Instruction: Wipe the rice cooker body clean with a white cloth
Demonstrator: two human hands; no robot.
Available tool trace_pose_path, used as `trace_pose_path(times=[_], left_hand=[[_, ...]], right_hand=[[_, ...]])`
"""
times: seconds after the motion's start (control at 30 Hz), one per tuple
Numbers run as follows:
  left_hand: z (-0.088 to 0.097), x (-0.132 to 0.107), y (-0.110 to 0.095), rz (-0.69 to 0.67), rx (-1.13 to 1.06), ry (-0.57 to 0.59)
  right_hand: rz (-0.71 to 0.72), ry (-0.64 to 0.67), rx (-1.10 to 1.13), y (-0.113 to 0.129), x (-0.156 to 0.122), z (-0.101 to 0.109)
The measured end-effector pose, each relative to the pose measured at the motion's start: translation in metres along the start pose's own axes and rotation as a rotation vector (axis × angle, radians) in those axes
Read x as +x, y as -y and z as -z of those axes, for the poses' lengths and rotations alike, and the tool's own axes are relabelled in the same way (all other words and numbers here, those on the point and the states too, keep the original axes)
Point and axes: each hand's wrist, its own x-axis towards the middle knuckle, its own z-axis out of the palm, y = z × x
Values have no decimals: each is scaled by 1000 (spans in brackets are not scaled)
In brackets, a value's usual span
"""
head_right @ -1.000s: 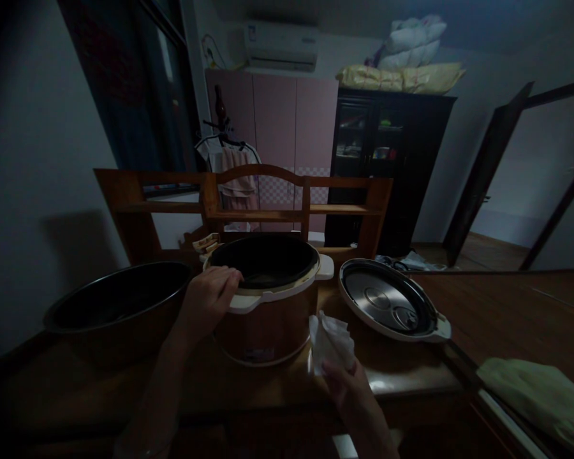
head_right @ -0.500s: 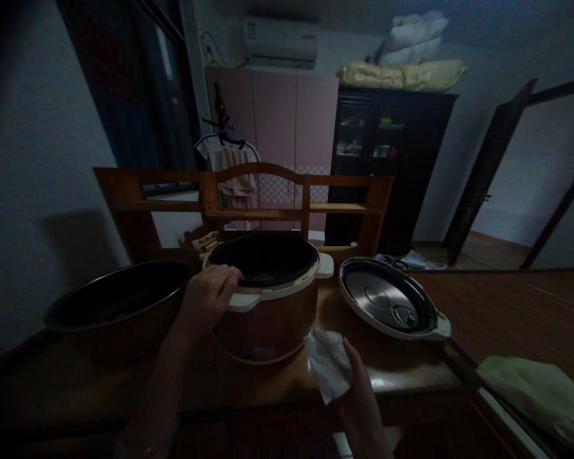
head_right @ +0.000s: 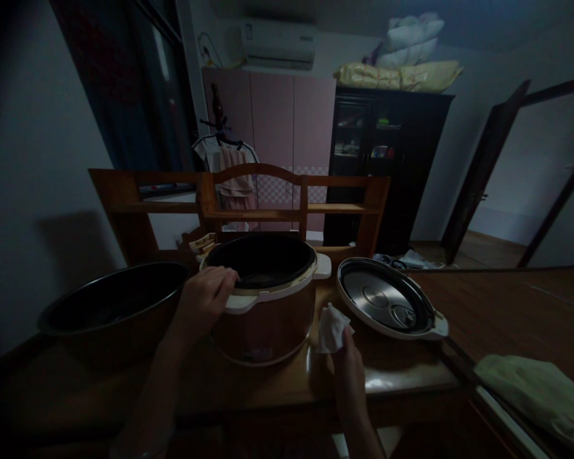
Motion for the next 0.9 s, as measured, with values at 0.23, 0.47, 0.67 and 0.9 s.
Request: trace_pose_path(times=[0.23,0.47,0.67,0.9], left_hand=[[0,0,0,-11,3,-4],[0,0,0,1,5,-5],[0,0,1,-2,8,7],[1,0,1,7,-2,10]], right_hand=[[210,165,-95,16,3,-51],[348,72,-150,19,-16,-76],[332,81,-192,-9,-18,-65],[172,53,-208,-12,-6,-54]])
